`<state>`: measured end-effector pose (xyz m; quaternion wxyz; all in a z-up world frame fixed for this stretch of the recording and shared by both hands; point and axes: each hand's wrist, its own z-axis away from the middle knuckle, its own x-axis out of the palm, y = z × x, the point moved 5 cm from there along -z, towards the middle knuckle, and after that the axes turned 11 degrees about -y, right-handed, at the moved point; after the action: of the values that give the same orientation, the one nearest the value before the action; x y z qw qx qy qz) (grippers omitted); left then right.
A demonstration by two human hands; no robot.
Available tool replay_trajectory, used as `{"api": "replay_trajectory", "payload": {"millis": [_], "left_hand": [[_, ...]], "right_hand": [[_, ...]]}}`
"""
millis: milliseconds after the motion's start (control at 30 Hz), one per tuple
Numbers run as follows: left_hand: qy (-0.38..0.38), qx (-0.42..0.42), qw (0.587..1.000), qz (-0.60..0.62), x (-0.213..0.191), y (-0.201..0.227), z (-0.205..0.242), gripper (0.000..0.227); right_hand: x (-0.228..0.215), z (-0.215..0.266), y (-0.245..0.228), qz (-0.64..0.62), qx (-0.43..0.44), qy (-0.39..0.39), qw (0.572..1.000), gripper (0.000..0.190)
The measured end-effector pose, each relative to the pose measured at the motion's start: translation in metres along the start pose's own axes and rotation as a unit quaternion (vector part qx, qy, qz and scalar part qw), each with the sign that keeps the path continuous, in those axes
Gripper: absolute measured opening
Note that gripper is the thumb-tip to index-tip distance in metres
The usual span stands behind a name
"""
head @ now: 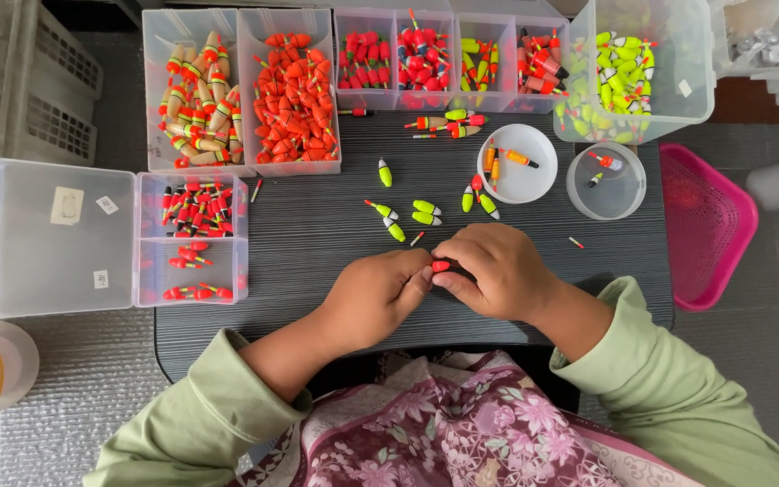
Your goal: Assembling fishing floats by manually inserting stems into float bodies and organizing them into various plastic bins.
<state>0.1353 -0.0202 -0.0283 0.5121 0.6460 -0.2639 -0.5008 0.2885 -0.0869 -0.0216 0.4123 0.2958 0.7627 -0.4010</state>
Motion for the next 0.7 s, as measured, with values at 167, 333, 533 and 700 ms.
{"api": "replay_trajectory", "payload": {"millis": [167, 333, 533, 700], "left_hand": [[0.002, 0.001, 1.000, 0.011, 0.002, -0.003, 0.001, 0.028], [0.004, 0.014, 0.999, -0.041, 0.004, -0.003, 0.001, 0.026], [-0.011, 0.026, 0.999, -0.023, -0.001, 0.005, 0.003, 0.026], [-0.040, 0.015, 0.999, -0.005, 0.007, 0.006, 0.003, 0.026]], "right_hand": [[0.001, 0.001, -0.002, 0.017, -0.032, 0.007, 0.999, 0.019], [0.002, 0.000, -0.002, 0.010, -0.026, 0.008, 1.000, 0.026], [-0.004, 0.002, -0.013, 0.064, -0.080, 0.054, 0.993, 0.016], [0.004, 0.006, -0.009, 0.063, -0.045, 0.035, 0.996, 0.029]]}}
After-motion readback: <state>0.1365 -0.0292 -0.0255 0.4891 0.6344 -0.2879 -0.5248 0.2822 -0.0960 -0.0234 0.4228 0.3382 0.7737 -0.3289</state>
